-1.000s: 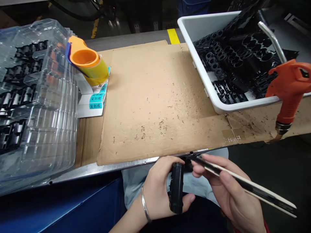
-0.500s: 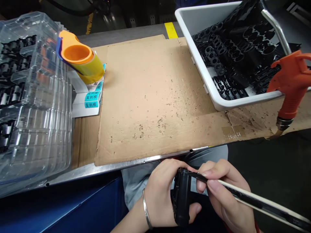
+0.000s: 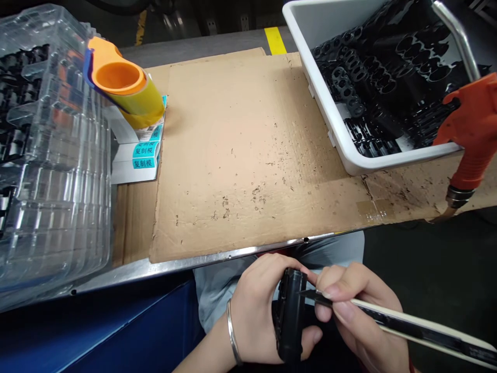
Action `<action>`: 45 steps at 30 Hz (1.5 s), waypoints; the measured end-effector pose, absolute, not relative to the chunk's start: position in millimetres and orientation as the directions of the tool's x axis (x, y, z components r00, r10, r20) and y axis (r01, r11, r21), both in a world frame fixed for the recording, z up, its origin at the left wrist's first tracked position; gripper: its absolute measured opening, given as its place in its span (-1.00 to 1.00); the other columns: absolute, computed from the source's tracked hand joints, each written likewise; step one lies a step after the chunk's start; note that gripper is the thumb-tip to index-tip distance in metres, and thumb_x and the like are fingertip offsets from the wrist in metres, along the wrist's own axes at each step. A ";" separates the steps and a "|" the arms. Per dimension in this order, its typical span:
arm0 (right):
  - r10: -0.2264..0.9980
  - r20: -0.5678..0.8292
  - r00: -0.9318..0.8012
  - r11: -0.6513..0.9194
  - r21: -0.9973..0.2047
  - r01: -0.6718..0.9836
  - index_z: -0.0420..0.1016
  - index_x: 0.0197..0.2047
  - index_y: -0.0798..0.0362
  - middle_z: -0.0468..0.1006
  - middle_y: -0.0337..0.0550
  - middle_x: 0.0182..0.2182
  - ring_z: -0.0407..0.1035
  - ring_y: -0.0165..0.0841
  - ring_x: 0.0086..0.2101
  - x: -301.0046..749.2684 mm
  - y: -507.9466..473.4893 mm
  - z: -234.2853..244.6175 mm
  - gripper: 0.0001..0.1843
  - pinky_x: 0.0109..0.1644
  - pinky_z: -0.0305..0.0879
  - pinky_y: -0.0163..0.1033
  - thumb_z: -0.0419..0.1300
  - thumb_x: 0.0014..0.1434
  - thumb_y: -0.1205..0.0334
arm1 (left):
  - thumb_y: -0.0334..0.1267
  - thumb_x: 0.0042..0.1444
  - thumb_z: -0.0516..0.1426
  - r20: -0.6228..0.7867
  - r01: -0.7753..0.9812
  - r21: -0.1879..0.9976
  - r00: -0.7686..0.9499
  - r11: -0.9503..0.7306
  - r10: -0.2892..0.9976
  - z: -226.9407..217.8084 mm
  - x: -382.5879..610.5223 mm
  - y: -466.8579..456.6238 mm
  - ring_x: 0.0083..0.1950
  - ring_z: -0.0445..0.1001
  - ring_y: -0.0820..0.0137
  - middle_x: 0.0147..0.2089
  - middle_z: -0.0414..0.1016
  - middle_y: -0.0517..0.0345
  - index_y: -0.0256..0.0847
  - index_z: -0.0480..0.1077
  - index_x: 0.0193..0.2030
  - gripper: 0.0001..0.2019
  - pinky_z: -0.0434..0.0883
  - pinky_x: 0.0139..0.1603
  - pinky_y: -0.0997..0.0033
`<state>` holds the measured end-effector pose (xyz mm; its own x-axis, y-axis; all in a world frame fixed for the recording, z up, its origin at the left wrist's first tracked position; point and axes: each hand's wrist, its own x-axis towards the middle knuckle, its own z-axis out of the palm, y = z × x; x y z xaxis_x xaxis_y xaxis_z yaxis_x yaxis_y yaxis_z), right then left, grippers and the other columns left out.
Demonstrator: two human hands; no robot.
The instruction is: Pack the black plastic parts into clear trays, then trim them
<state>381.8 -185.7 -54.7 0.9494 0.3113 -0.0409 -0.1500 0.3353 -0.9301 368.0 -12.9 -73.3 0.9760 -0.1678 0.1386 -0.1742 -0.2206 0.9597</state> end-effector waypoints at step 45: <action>0.057 0.100 0.993 0.470 -0.880 0.062 0.60 -0.10 -0.15 0.60 -0.30 -0.41 0.54 -0.40 -0.32 386.0 -159.7 -56.2 -0.86 0.13 0.54 -0.10 0.20 0.40 0.25 | 0.48 0.00 0.15 -0.442 0.601 0.183 0.757 0.778 -0.481 -122.9 314.7 -36.0 0.20 0.56 0.56 0.38 0.42 0.34 0.20 0.46 0.23 -0.27 0.39 -0.03 0.97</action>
<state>386.0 -159.7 -56.2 0.9934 0.0566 0.1000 0.0618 0.4704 -0.8803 314.7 -36.0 -122.9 0.7573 -0.4809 -0.4419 0.6009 0.7781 0.1831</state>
